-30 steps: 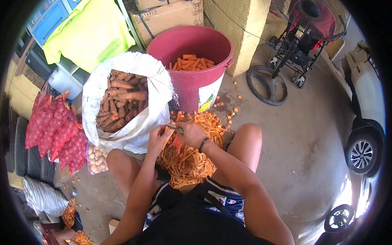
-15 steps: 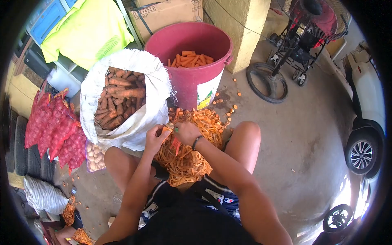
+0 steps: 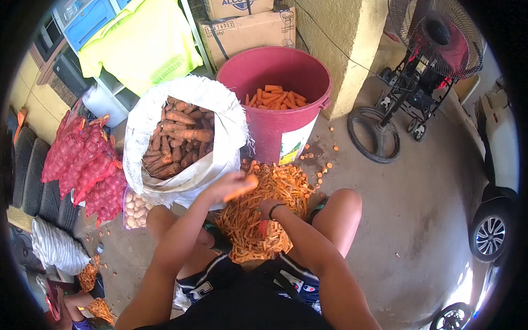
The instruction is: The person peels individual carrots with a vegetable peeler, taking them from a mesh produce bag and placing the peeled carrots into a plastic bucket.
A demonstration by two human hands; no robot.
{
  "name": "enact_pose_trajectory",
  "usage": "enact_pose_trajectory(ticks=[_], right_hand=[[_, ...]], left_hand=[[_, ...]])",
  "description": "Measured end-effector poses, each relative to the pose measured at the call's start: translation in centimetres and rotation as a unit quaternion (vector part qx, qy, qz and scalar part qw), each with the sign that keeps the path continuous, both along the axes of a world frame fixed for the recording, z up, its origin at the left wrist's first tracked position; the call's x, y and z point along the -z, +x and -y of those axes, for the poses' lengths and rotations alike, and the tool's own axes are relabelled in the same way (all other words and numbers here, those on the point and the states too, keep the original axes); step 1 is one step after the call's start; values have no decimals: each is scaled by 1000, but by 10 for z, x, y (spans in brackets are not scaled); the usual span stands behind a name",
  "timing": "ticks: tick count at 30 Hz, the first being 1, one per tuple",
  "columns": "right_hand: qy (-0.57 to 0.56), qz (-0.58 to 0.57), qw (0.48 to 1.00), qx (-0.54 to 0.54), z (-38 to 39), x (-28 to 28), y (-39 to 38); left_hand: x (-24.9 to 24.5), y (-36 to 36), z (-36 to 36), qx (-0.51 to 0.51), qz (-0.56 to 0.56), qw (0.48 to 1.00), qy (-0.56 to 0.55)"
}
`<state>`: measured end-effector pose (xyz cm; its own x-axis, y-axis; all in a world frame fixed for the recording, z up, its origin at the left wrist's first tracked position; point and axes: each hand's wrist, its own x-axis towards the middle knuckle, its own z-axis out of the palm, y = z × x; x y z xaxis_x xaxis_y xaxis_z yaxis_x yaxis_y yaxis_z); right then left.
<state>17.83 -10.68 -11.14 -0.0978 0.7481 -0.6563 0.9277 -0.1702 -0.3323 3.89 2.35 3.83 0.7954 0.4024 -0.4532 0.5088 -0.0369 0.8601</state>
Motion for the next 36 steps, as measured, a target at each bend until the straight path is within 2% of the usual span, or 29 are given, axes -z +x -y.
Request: enact_pose_trajectory(ticks=[1, 3, 5, 8, 11, 13, 14, 17, 21, 23, 24, 27, 28, 31, 32, 33, 35, 36], right_hand=[[-21, -3, 1000, 10, 0, -7, -1], [-63, -9, 998, 30, -3, -38, -5], [-68, -13, 997, 26, -4, -33, -4], [-29, -49, 998, 36, -1, -20, 1], [-2, -69, 997, 29, -2, -19, 7], [9, -74, 997, 25, -2, -20, 9], [17, -75, 997, 26, 0, -21, 10], [-1, -78, 997, 27, 3, -28, 9], [-48, -38, 998, -2, -3, -9, 18], [-9, -52, 998, 41, 2, -15, 18], [12, -61, 996, 62, 3, -13, 18], [62, -65, 994, 62, 5, -8, 16], [59, -74, 993, 68, 4, -6, 18], [39, -80, 994, 68, 4, -11, 24], [51, -78, 993, 69, 3, -13, 27], [62, -78, 993, 70, 3, -14, 29], [84, -76, 991, 73, 3, -14, 31], [93, -76, 990, 75, 2, -15, 32]], left_hand=[[-44, 23, 3, -62, 37, 997, -11], [-61, 62, -28, -121, 237, 946, -186], [-111, 78, -32, -139, 358, 906, -178], [-110, 75, -58, -119, 302, 946, -7], [-67, 33, -106, -162, 179, 951, 194], [-42, -4, -136, -292, 187, 932, 107], [-17, -26, -152, -374, 247, 894, -26], [50, -51, -175, -463, 193, 853, -145], [88, -16, -185, -524, 256, 792, -180], [87, 10, -187, -565, 260, 763, -175], [85, 19, -184, -606, 254, 730, -188], [79, 35, -184, -641, 264, 691, -204], [81, 33, -181, -632, 281, 695, -198], [88, 20, -178, -593, 321, 736, -66], [95, 8, -188, -538, 352, 765, -47], [78, 2, -179, -518, 353, 778, -45], [13, -20, -147, -479, 351, 803, -41], [-5, -29, -140, -444, 390, 805, -46]])
